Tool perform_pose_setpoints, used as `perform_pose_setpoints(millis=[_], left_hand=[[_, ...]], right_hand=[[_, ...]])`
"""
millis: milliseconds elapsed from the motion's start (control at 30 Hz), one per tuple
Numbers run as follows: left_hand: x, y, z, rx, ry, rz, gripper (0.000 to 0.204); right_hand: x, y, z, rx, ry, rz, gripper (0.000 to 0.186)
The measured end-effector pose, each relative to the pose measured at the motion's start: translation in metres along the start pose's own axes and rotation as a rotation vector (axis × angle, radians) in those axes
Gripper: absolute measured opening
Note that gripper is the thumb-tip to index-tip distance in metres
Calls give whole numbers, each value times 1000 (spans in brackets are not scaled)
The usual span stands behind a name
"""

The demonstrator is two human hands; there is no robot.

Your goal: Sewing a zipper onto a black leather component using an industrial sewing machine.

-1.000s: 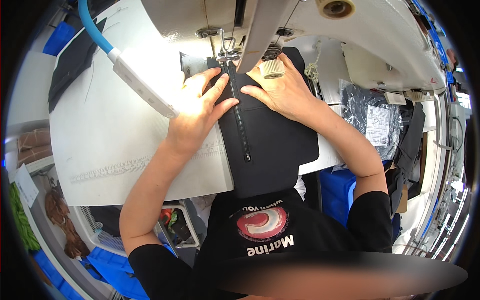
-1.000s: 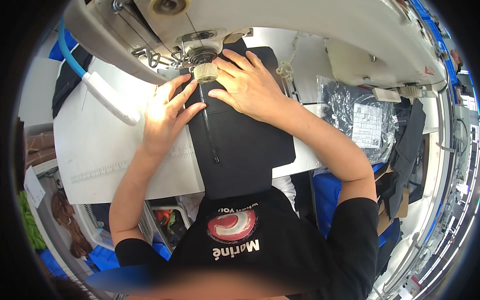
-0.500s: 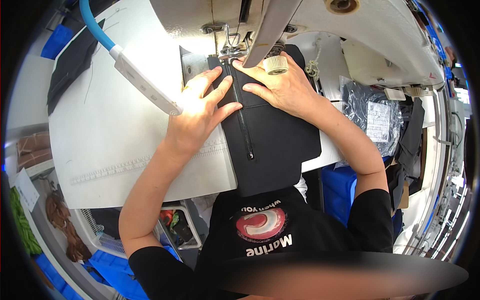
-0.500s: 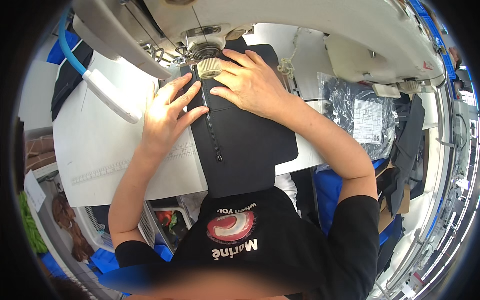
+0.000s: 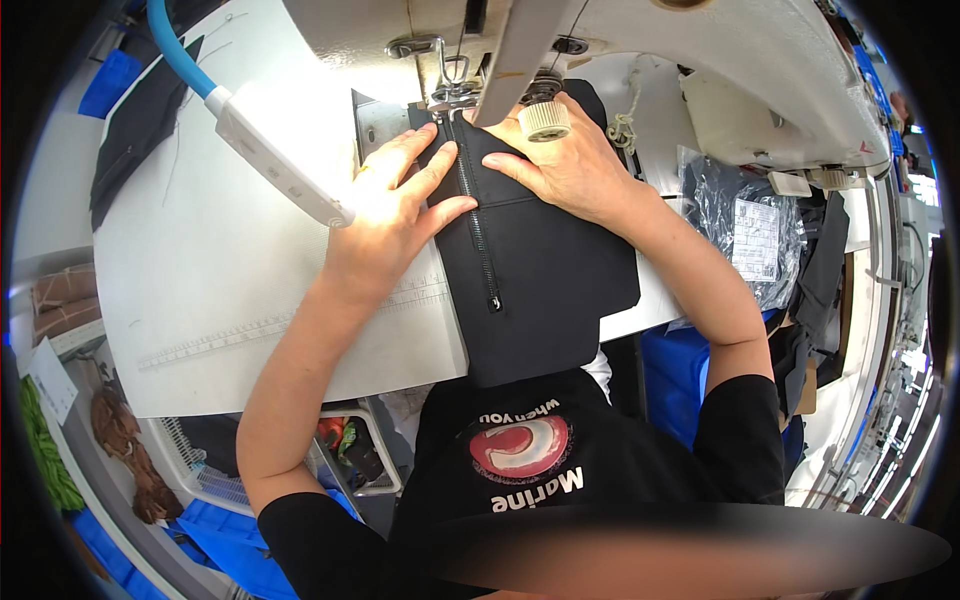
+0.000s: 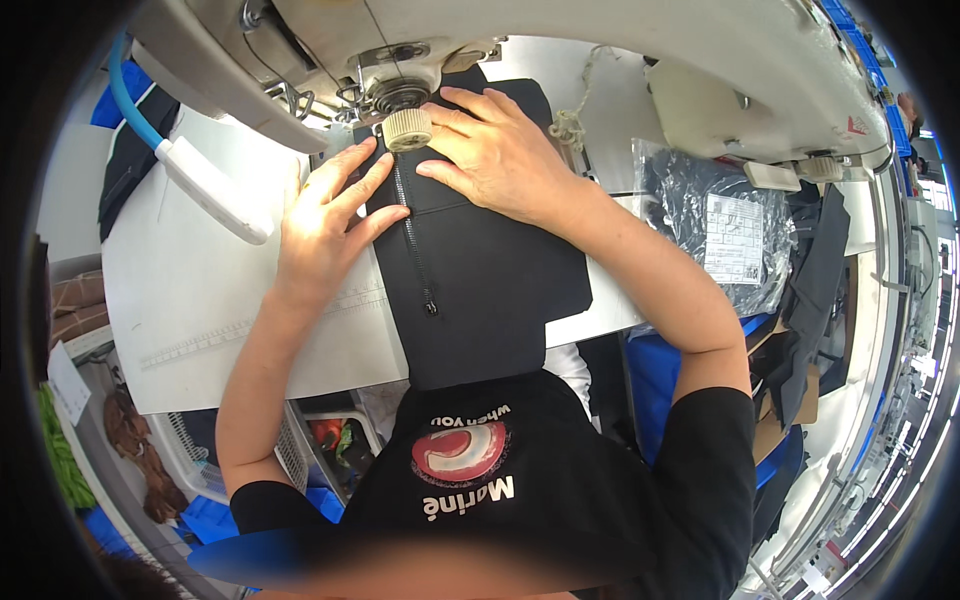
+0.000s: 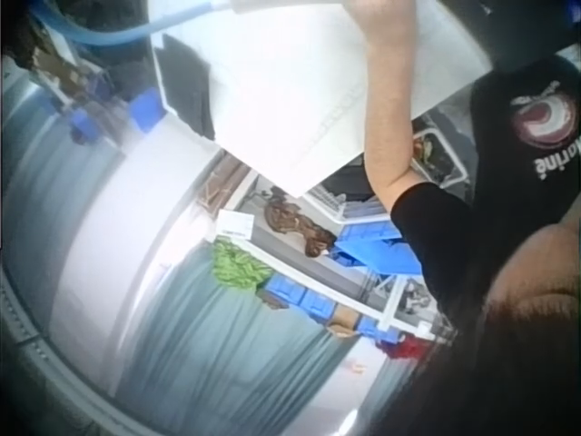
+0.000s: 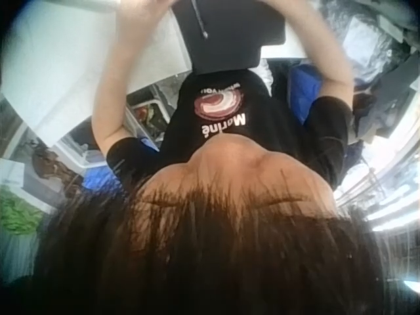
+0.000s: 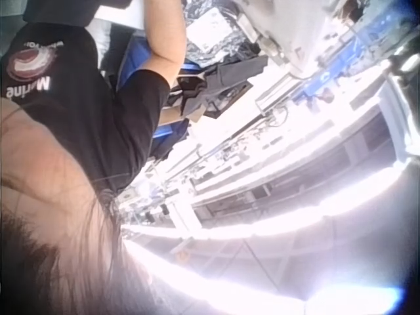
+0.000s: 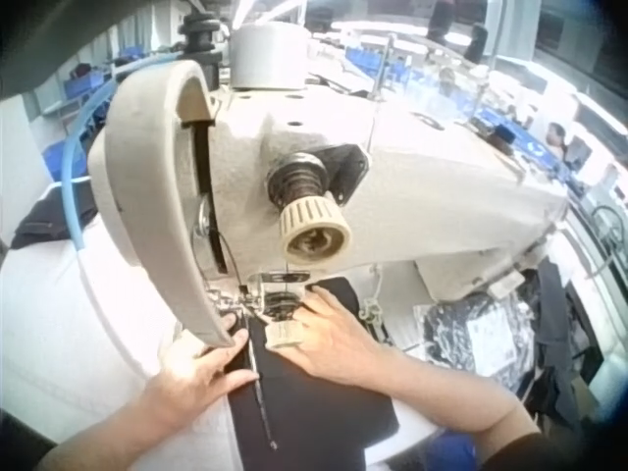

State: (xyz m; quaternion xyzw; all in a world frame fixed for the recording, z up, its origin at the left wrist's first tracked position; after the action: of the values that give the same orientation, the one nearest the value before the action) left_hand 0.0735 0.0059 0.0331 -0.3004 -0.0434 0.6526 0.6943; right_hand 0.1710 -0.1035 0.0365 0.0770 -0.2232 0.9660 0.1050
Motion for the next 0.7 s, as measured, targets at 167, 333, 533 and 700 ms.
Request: perform_pose_setpoints(millis=[167, 333, 533, 700], left_hand=[[3, 3, -2, 19, 13, 23, 49], [1, 0, 0, 31, -13, 12, 48], [-2, -3, 5, -35, 4, -47, 48], [2, 3, 1, 1, -38, 31, 45]], right_hand=[[5, -1, 3, -23, 1, 32, 32], [3, -1, 3, -23, -12, 15, 31], [14, 1, 10, -129, 20, 130, 23], [11, -2, 3, -124, 52, 42, 15]])
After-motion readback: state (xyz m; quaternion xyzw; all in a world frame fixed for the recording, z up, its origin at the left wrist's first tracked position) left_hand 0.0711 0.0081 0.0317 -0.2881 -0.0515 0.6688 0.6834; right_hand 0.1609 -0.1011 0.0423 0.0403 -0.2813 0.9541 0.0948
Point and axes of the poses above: each hand's wrist, its own y-axis away from the middle knuckle, its own z-axis out of the back of the hand, x = y × z, the point moved 8 cm from there along -y, towards the middle knuckle, and after that the axes turned 3 degrees about -y, right-handed, at the moved point
